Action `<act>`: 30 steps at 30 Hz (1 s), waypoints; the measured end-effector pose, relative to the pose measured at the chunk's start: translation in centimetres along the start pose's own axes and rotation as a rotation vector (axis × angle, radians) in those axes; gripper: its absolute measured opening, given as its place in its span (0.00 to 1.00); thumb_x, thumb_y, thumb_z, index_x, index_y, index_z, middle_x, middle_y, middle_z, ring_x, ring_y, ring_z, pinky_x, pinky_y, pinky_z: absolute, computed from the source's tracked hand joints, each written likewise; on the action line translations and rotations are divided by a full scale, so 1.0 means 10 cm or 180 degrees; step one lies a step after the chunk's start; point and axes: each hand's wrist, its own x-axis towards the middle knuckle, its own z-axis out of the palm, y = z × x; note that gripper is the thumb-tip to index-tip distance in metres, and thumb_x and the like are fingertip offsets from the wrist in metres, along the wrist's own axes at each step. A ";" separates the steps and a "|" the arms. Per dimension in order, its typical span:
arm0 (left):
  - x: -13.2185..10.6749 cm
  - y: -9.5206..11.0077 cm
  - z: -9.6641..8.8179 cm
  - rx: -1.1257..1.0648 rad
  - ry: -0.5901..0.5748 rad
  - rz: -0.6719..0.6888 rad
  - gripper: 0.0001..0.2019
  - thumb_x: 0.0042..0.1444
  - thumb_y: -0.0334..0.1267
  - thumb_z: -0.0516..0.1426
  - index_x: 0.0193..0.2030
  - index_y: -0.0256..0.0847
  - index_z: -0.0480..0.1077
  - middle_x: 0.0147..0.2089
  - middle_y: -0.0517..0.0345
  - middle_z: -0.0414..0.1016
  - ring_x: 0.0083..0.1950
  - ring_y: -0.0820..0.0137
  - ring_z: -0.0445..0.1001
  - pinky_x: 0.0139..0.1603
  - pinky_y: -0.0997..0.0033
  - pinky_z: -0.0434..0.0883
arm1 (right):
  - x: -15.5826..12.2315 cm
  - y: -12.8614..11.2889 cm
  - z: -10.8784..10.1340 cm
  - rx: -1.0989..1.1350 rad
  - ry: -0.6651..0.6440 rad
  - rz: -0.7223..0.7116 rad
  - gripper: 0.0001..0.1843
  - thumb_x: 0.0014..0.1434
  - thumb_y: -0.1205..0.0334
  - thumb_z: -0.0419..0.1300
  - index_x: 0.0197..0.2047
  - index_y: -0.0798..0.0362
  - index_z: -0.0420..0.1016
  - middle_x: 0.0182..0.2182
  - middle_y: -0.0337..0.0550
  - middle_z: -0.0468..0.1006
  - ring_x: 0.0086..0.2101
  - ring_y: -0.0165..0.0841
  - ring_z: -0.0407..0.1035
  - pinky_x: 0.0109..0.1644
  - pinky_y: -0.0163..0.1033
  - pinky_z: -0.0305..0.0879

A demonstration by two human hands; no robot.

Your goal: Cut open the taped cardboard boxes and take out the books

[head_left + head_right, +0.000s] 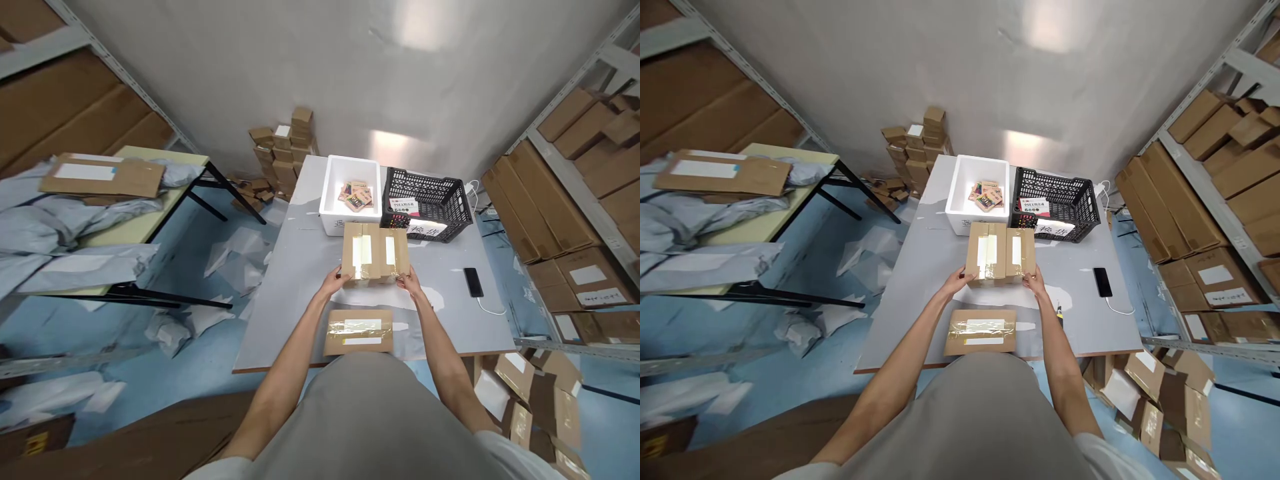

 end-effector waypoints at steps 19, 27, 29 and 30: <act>0.02 -0.05 -0.97 0.0003 0.0462 -0.0560 0.37 0.60 0.49 0.67 0.76 0.51 0.70 0.76 0.43 0.77 0.79 0.52 0.74 0.77 0.44 0.72 | 0.01 0.06 0.99 -0.0091 -0.0558 0.0078 0.44 0.66 0.45 0.67 0.81 0.39 0.65 0.66 0.48 0.83 0.55 0.42 0.83 0.59 0.51 0.83; -0.84 -0.80 -0.67 0.0073 0.0706 -0.0661 0.51 0.66 0.74 0.59 0.87 0.47 0.56 0.90 0.39 0.52 0.91 0.49 0.51 0.85 0.53 0.63 | -0.37 0.51 -0.49 -0.1719 0.0828 0.0357 0.42 0.65 0.52 0.68 0.76 0.65 0.70 0.77 0.74 0.68 0.79 0.55 0.60 0.82 0.54 0.58; -1.13 -1.00 -0.58 0.0098 0.0642 -0.0688 0.51 0.64 0.77 0.59 0.85 0.49 0.61 0.90 0.43 0.54 0.91 0.50 0.53 0.85 0.57 0.63 | -0.54 0.70 -0.83 -0.2027 0.1107 0.0752 0.42 0.63 0.55 0.69 0.74 0.68 0.70 0.74 0.82 0.68 0.77 0.63 0.61 0.80 0.60 0.60; -1.24 -1.09 -0.54 0.0105 0.0609 -0.0710 0.51 0.64 0.78 0.59 0.84 0.49 0.63 0.90 0.44 0.54 0.91 0.51 0.53 0.86 0.57 0.62 | -0.62 0.80 -0.96 -0.2156 0.1201 0.0932 0.41 0.62 0.56 0.70 0.73 0.68 0.71 0.72 0.83 0.68 0.75 0.65 0.63 0.78 0.62 0.62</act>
